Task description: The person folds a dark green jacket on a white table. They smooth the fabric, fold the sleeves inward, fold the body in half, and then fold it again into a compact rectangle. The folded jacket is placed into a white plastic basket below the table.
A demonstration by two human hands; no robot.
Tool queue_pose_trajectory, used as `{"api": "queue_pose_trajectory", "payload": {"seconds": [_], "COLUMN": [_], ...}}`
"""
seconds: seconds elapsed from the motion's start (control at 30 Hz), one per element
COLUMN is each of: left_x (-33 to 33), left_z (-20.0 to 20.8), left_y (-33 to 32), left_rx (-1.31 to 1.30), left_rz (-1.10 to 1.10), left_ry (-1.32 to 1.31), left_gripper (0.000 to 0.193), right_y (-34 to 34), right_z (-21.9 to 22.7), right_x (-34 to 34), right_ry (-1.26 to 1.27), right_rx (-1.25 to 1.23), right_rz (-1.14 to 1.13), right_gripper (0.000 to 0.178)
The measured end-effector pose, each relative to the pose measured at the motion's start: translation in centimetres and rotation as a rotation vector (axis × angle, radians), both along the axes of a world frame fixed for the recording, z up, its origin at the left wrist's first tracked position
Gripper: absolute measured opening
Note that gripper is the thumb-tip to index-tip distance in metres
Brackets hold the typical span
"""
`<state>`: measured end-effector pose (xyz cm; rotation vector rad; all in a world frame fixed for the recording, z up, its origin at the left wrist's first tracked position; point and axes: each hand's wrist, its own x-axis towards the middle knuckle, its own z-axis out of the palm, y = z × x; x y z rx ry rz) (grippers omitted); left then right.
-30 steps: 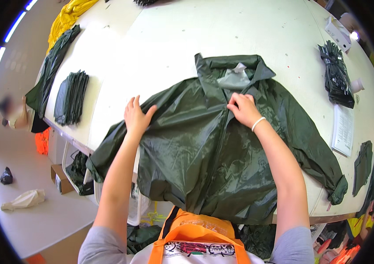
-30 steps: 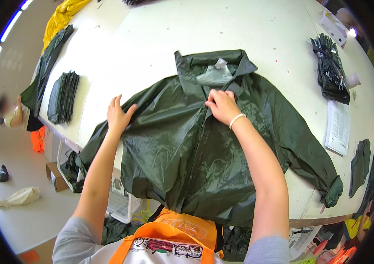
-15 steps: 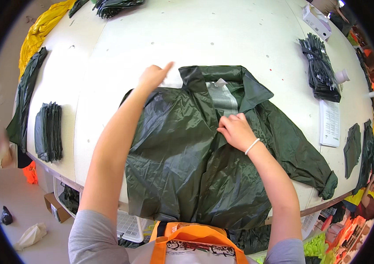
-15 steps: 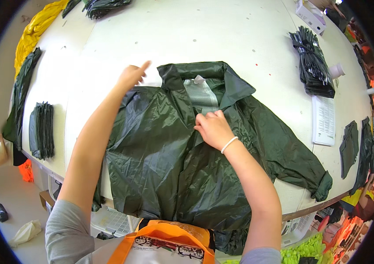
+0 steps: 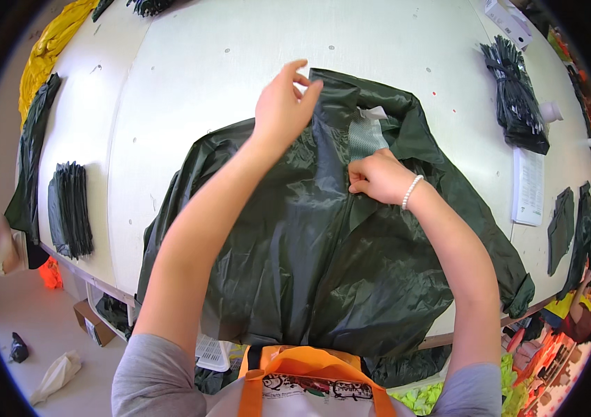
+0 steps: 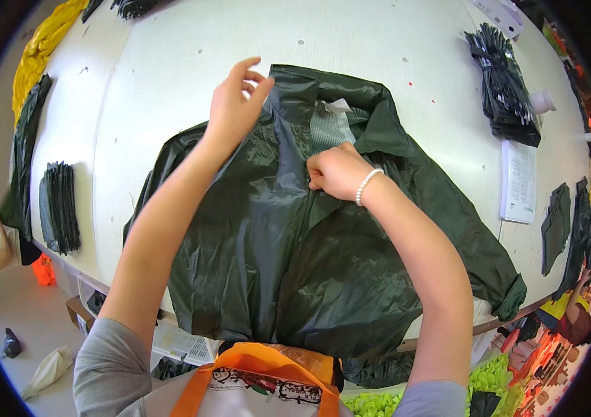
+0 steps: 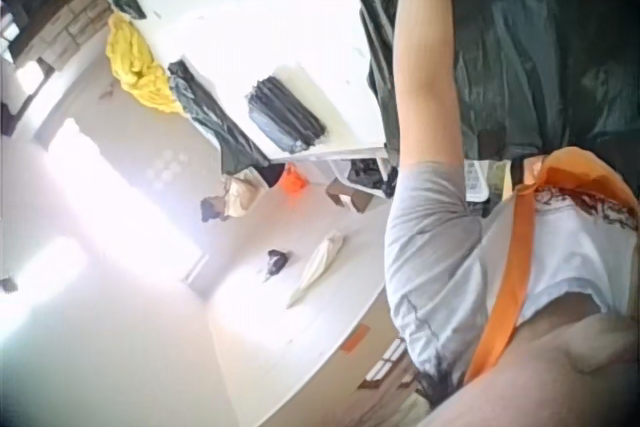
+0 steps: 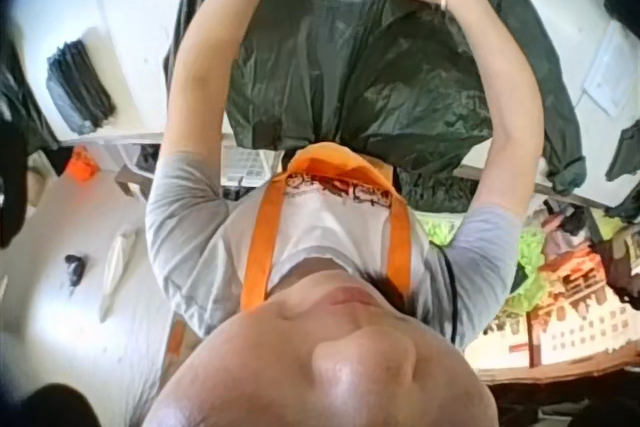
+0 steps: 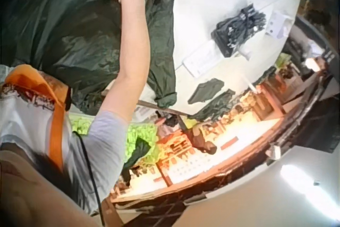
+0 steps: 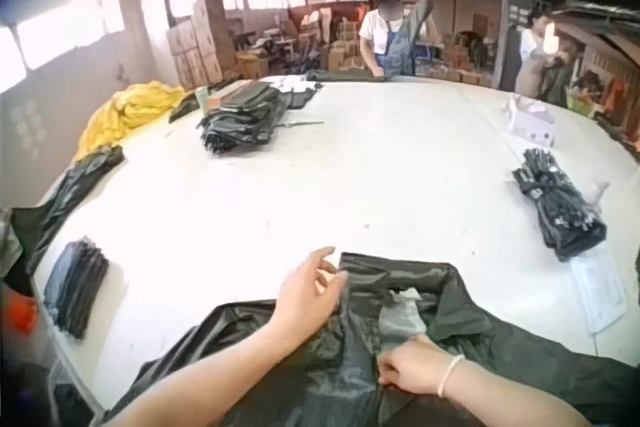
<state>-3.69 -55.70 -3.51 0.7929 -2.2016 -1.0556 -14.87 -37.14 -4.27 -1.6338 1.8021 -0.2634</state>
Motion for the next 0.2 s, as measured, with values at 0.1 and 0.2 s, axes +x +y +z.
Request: {"api": "queue_pose_trajectory", "payload": {"seconds": [0.1,0.2], "left_x": [3.2,3.3], "left_z": [-2.2,-6.1], "left_y": [5.2,7.3], "left_rx": [-0.384,-0.453], "left_rz": [-0.263,-0.373], "left_ry": [-0.036,-0.3], "left_gripper": [0.044,0.053], "right_y": [0.9,3.5], "right_z": [0.6,-2.4], "right_x": [4.8,10.2], "right_ry": [0.225,0.578], "right_rx": [-0.11,-0.24], "right_rz": [0.027,0.027], "right_gripper": [0.014,0.012]}}
